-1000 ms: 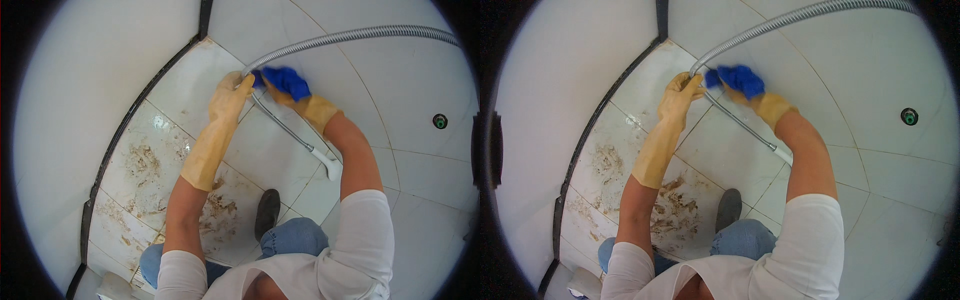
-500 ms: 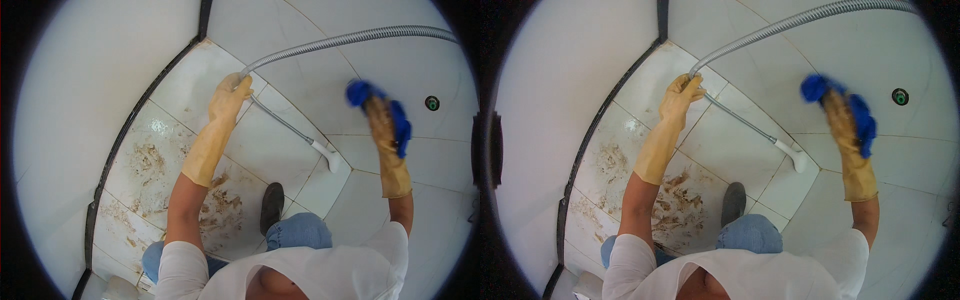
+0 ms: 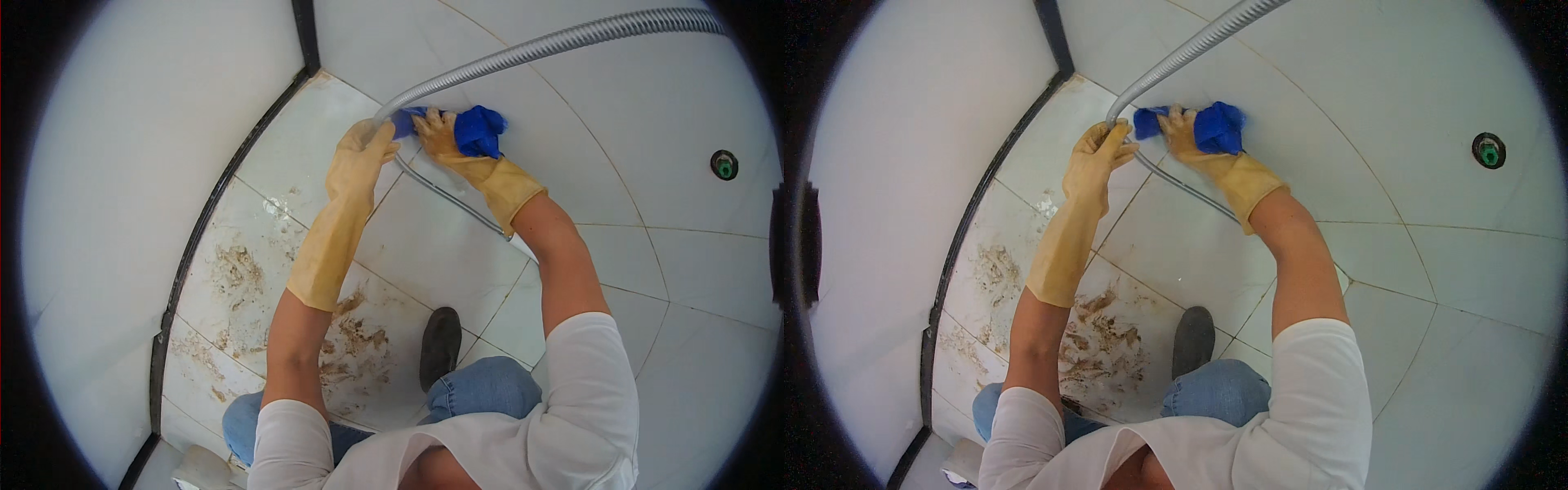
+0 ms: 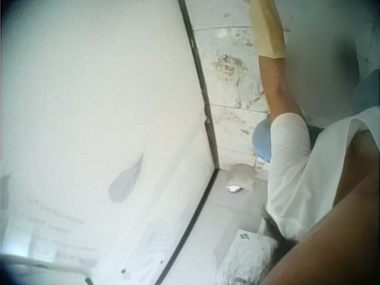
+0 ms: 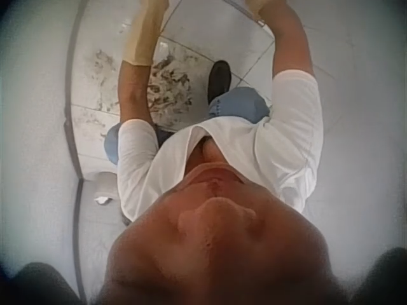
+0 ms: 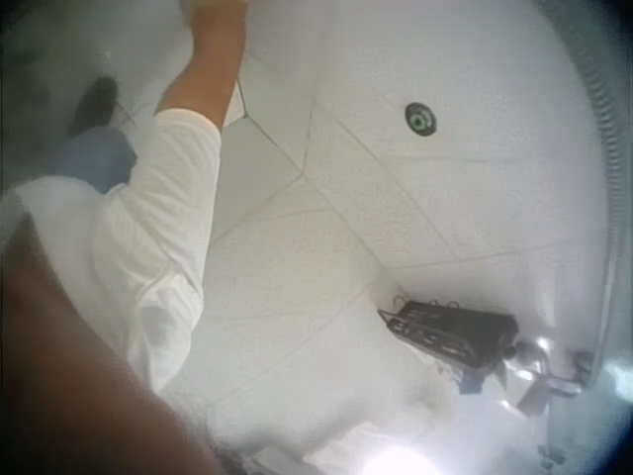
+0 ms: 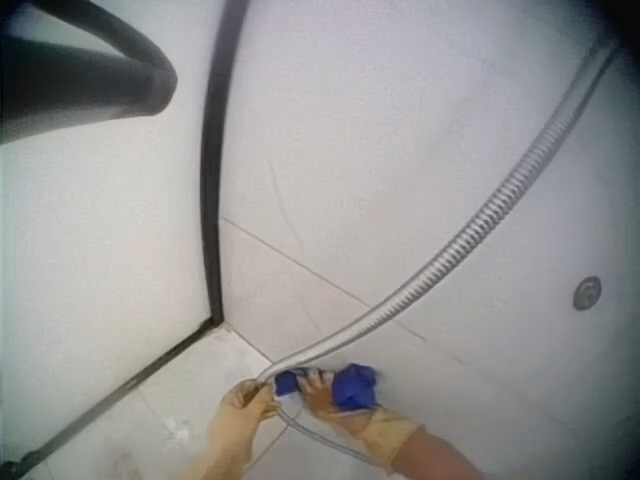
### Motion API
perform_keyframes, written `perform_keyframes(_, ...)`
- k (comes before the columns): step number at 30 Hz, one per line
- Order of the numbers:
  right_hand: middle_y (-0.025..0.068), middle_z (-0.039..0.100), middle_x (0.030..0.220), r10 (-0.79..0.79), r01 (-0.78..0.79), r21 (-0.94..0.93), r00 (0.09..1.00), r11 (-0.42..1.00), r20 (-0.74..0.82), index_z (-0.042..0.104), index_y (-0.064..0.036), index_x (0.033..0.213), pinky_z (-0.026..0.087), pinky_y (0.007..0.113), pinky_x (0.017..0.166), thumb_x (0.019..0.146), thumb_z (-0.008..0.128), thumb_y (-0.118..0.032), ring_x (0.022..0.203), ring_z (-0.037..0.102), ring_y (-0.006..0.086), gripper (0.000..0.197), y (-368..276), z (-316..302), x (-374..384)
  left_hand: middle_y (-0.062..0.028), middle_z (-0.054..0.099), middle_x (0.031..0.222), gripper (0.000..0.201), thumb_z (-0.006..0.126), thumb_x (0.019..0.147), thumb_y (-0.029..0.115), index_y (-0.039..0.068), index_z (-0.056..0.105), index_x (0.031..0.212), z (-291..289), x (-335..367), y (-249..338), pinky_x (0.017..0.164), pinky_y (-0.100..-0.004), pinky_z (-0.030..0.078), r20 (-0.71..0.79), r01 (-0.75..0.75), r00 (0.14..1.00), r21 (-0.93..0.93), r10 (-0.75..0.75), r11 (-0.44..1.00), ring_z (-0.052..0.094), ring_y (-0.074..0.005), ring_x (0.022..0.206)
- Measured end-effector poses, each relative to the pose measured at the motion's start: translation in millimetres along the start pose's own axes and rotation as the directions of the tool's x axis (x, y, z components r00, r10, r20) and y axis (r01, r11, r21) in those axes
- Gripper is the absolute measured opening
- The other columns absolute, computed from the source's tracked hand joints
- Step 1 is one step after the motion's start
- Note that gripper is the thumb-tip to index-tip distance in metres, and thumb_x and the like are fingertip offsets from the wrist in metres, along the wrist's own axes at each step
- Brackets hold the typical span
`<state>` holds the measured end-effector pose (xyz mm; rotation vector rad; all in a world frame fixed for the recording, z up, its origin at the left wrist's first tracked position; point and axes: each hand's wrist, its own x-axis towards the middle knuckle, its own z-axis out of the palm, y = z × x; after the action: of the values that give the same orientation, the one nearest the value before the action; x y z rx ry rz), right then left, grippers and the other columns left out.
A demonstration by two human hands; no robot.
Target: Cleaning the walls and fixtures of a bathroom/shower area using a cloth.
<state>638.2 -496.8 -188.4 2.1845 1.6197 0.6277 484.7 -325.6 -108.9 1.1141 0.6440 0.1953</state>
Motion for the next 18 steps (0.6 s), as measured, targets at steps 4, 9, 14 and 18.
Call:
perform_keyframes(4, 0.0128, 0.063, 0.128, -0.078, 0.075, -0.082, 0.996, 0.994, -0.037, 0.067, 0.0027, 0.119, 0.048, 0.051, 0.082, 0.087, 0.059, -0.023, 0.116, 0.056, 0.0361, 0.041, 11, 29, -57, -0.0095, 0.067, 0.110, 0.042, 0.072, 0.094, 0.030, -0.003, 0.062, 0.119, 21, 0, 5, 0.092, -0.0294, 0.055, 0.007, 0.031, 0.999, 0.021, -0.032, 0.999, 0.069, -0.0191, 0.095)
perform_keyframes(9, 0.0185, 0.064, 0.125, -0.111, 0.100, 0.052, 0.950, 0.994, 0.292, 0.070, -0.0106, 0.118, 0.049, 0.053, 0.086, 0.087, 0.061, -0.024, 0.108, 0.063, 0.0348, 0.035, 25, 11, -234, -0.0095, 0.067, 0.113, 0.041, 0.070, 0.095, 0.030, -0.001, 0.062, 0.119, 10, 2, 5, 0.092, -0.0304, 0.055, 0.018, 0.014, 1.000, -0.005, -0.014, 1.000, 0.069, -0.0203, 0.097)
perform_keyframes(14, 0.0110, 0.064, 0.128, 0.239, -0.223, -0.092, 0.939, 0.970, 0.246, 0.071, -0.0181, 0.113, 0.050, 0.048, 0.080, 0.088, 0.064, -0.024, 0.102, 0.067, 0.0325, 0.027, 73, -100, -251, -0.0142, 0.064, 0.109, 0.059, 0.073, 0.091, 0.034, -0.010, 0.054, 0.126, -6, -4, -6, 0.089, -0.0289, 0.056, 0.108, -0.014, 0.994, -0.001, 0.014, 1.000, 0.070, -0.0204, 0.097)
perform_keyframes(18, 0.0012, 0.067, 0.123, 0.247, -0.318, -0.428, 0.945, 0.846, -0.213, 0.074, -0.0198, 0.102, 0.050, 0.037, 0.066, 0.083, 0.075, -0.023, 0.104, 0.067, 0.0323, 0.020, 142, -249, -196, -0.0087, 0.067, 0.114, 0.035, 0.070, 0.095, 0.031, 0.003, 0.064, 0.116, 3, -5, 8, 0.092, -0.0314, 0.055, 0.074, 0.012, 0.997, -0.039, -0.009, 0.999, 0.070, -0.0202, 0.097)
